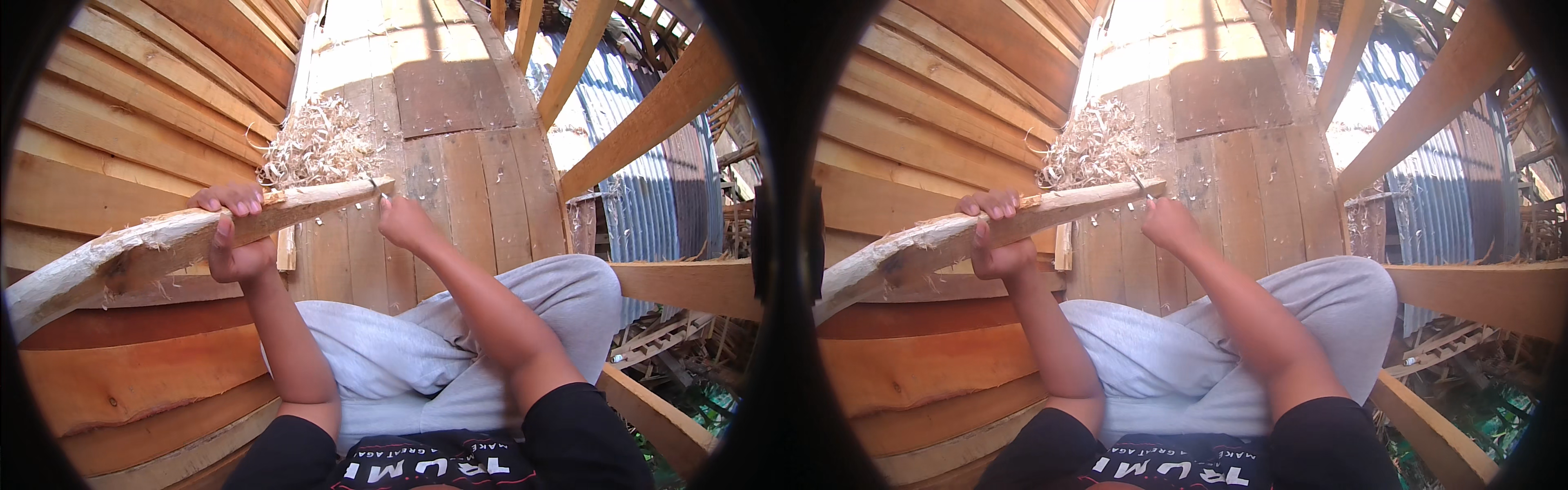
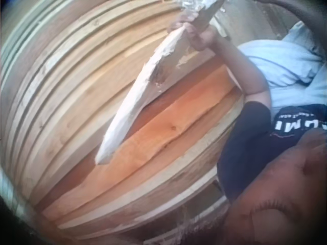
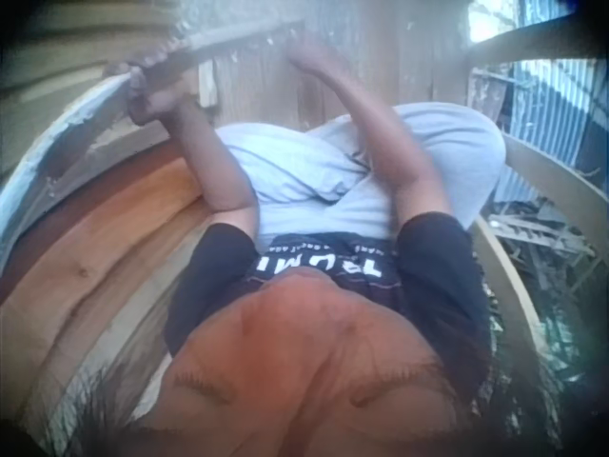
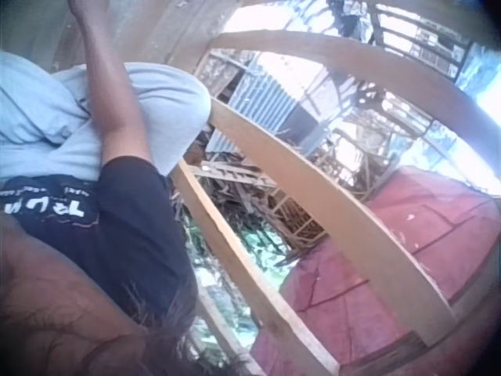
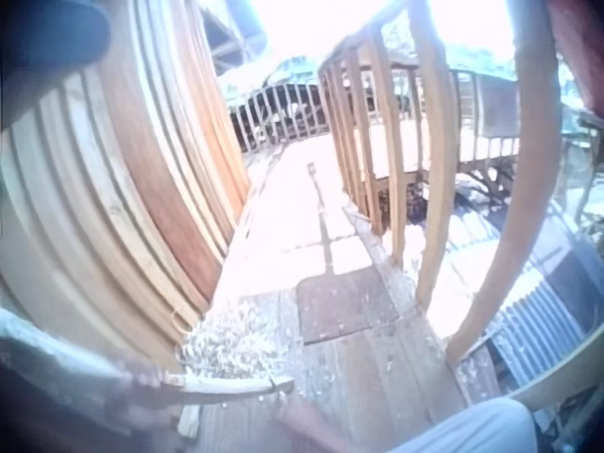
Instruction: The person carves a wooden stick using a knife, removing bark and shaping the wood. They repeatedly scrape and shave the stick, producing wood shavings that accumulate on the floor.
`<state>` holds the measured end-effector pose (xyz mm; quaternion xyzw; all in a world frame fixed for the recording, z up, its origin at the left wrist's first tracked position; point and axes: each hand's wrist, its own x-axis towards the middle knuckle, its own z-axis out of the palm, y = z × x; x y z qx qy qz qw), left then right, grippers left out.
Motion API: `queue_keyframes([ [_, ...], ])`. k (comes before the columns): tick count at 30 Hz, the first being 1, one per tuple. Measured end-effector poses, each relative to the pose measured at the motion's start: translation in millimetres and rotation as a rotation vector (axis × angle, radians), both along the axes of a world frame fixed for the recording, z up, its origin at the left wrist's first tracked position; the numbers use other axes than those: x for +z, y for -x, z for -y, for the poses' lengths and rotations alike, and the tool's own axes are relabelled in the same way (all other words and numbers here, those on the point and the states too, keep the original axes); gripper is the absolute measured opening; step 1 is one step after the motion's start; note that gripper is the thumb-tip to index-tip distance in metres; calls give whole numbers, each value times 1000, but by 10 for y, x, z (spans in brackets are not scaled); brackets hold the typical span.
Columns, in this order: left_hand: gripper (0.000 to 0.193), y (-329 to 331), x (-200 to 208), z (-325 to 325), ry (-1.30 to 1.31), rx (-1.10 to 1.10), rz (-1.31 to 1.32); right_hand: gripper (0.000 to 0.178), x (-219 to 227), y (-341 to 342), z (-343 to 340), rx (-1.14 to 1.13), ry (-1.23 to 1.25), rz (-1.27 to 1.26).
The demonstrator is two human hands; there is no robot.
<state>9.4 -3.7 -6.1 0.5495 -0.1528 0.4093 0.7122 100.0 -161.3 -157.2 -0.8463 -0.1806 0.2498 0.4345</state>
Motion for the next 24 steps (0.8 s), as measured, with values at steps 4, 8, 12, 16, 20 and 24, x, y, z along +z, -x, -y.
queue_keyframes([
  [4,23,37,-22,-33,43,68,-12,38,520,330,-237,48,-174,149],
  [8,24,68,-6,-55,83,118,-31,38,601,344,-178,92,-214,157],
  [12,24,70,-15,-170,99,125,-27,37,371,275,-214,76,-179,151],
  [16,25,110,-37,-177,61,89,-29,37,818,363,-127,127,-161,128],
  [20,26,27,31,29,50,93,-57,37,751,346,-157,93,-186,172],
  [24,26,20,15,-73,61,94,-34,37,198,99,-58,35,-83,109],
])
